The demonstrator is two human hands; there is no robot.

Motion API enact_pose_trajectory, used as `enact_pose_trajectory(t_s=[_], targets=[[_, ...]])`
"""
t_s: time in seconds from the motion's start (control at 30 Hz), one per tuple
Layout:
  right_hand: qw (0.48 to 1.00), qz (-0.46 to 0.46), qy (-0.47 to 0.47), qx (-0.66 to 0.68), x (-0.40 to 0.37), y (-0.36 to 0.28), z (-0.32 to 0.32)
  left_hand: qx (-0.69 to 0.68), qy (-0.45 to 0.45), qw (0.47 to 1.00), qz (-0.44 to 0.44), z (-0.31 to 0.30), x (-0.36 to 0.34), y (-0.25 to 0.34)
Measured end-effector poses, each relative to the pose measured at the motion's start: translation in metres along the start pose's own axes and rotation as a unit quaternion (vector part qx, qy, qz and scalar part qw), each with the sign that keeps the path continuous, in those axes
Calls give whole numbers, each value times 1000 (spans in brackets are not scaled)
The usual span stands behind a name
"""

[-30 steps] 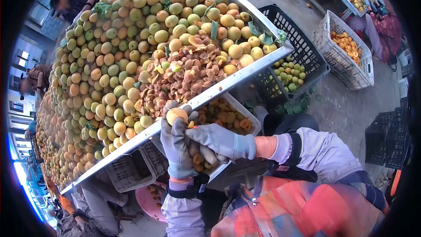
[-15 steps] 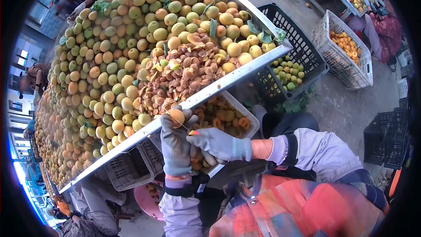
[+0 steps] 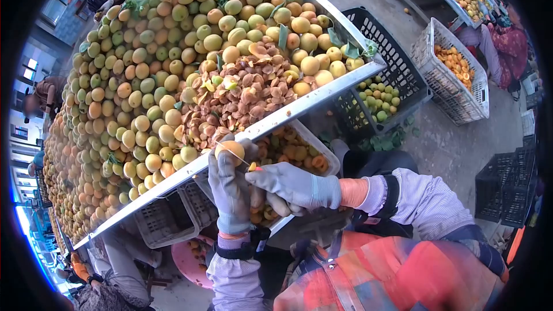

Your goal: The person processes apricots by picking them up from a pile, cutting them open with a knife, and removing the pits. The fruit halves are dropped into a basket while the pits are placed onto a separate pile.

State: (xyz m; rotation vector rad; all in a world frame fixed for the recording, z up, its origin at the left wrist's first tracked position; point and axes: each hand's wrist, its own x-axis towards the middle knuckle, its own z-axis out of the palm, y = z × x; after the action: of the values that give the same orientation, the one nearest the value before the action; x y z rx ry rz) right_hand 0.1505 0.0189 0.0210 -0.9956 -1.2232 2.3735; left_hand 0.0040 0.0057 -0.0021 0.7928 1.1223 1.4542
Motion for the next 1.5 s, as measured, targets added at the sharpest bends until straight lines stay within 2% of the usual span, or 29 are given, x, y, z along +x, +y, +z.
enact_pose_trajectory(t_s=[0.1, 0.13, 0.17, 0.23, 0.27, 0.3, 0.33, 0.37, 0.43, 0.5, 0.53, 0.63, 0.7, 0.8, 0.93, 1.0, 1.03, 1.13, 1.2, 1.23, 1.3, 1.37, 1.43, 1.47, 1.5], targets=[[1000, 16, -5, 10, 1, 3, -3, -11, -18, 999, -25, -6, 3, -6], [1000, 16, -3, 14, 3, 6, -4, -72, -16, 994, -83, -7, 3, -8], [1000, -8, -1, 3, 6, 12, -4, -73, -18, 993, -87, -6, 1, -8], [999, -37, 2, -11, 9, 19, -6, -144, -1, 975, -171, -5, 0, -6], [999, -48, 6, -19, 10, 21, -5, -148, -9, 972, -180, -7, 1, -6], [998, -59, 9, -28, 12, 25, -4, -148, -8, 973, -178, -7, 1, -5], [993, -107, 32, -28, 16, 31, -2, -105, 3, 980, -167, -5, 1, -5], [993, -108, 30, -30, 15, 32, -3, -61, 14, 986, -155, -3, 1, -5], [999, -31, -2, -19, 8, 16, -6, -51, 30, 988, -140, 3, -1, 0], [999, -30, -1, -18, 7, 13, -5, -35, -1, 996, -83, 1, -3, -2], [1000, -27, 2, -11, 7, 12, -4, -36, 0, 996, -82, 0, -3, -1], [998, -63, 30, -7, 10, 22, 4, -39, -16, 994, -104, -3, -4, -1], [998, -58, 31, -9, 13, 30, 2, -149, -8, 969, -199, -3, -3, -3], [998, -56, 27, -18, 18, 31, -2, -182, -21, 959, -215, -3, 0, -2], [998, -50, 31, -17, 10, 17, -3, -146, -9, 974, -174, 7, -5, 0], [1000, -21, 21, -3, 6, 10, -4, -61, -16, 996, -61, 6, -6, -3], [1000, 6, 9, 10, 5, 8, -4, -61, -14, 996, -62, 4, -5, -4], [1000, -11, 10, -13, 4, 7, -5, -28, -51, 997, -58, -2, -4, -2], [999, -38, 25, -14, 12, 27, -6, -143, -34, 973, -180, -2, -4, -1], [997, -65, 39, -20, 14, 36, -4, -144, -37, 972, -183, -2, -5, -4], [996, -65, 52, -42, 15, 35, -3, -171, -22, 960, -219, -4, -4, -9], [995, -60, 55, -61, 14, 34, -1, -178, -25, 959, -219, -4, -4, -8], [996, -52, 49, -49, 12, 29, 2, -102, -35, 981, -159, -1, -5, -2], [997, -46, 43, -38, 11, 25, 2, -102, -36, 982, -158, 0, -5, -2], [997, -47, 43, -38, 11, 22, 1, -39, -21, 995, -90, 2, -4, -2]])
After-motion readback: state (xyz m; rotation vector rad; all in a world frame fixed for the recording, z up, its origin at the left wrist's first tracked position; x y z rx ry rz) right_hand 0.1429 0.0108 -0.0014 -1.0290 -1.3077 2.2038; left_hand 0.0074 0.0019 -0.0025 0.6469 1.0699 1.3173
